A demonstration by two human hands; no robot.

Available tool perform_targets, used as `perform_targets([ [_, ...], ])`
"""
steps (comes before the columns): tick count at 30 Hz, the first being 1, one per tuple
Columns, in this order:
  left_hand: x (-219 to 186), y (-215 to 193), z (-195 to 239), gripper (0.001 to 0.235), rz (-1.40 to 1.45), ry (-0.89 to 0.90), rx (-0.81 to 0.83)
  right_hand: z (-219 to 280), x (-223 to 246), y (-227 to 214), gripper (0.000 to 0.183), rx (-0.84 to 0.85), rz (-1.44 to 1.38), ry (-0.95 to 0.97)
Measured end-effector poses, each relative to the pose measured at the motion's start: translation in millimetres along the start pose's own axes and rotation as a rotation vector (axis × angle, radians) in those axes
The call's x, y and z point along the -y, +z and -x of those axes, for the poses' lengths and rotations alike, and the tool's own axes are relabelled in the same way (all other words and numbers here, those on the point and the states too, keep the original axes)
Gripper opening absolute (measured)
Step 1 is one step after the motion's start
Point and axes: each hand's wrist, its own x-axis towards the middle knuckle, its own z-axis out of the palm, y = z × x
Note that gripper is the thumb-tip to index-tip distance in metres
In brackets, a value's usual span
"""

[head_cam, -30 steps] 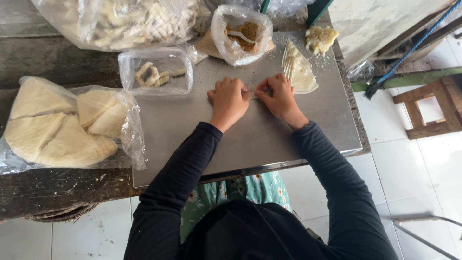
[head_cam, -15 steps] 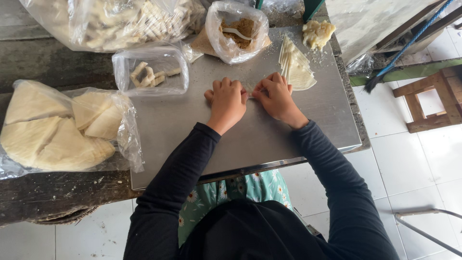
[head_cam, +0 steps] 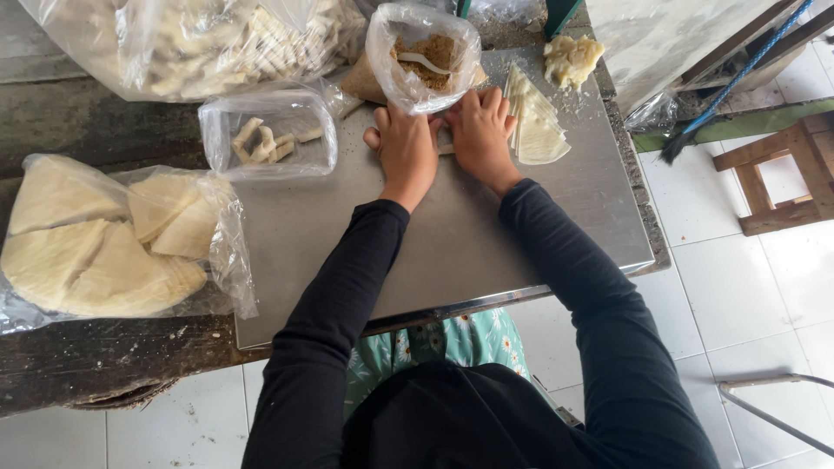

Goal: The person repeatedly assembles samosas by placing a cylindrical dough filling into a triangular pastry wrapper, adding a spoonful of granular filling, and folding the wrapper into a sealed triangle. The finished samosas are stacked on the table.

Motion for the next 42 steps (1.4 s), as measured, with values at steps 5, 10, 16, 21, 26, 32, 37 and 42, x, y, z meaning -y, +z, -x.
perform_targets([
  [5,11,-32,5,0.030,0.314,0.211,0.135,-13,-53,-64,0.025,0.189,-0.284,-0.175],
  [10,-2,-55,8,0.026,0.079,0.235,0.196,-1,-93,-113,0.040,0.607,-0.184,-0.101],
  [16,45,-115,18,0.018,-0.346,0.145,-0.064,-1,-116,-102,0.037,0.672,-0.022,-0.085],
  [21,101,-144,-5,0.032,-0.504,-0.253,-0.124,2,-127,-99,0.028,0.611,-0.085,-0.136],
  [26,68,-117,-16,0.021,-0.298,0.004,-0.292,0,-115,-101,0.020,0.571,-0.070,-0.220],
  [32,-60,-17,16,0.019,0.292,0.554,0.049,0,-122,-112,0.014,0.325,-0.399,0.084],
  [37,-91,34,18,0.036,0.095,0.622,0.167,-5,-133,-106,0.011,-0.032,-0.376,0.136],
  [42,-85,50,26,0.040,0.069,0.613,0.198,-10,-136,-106,0.009,-0.317,-0.387,0.140],
])
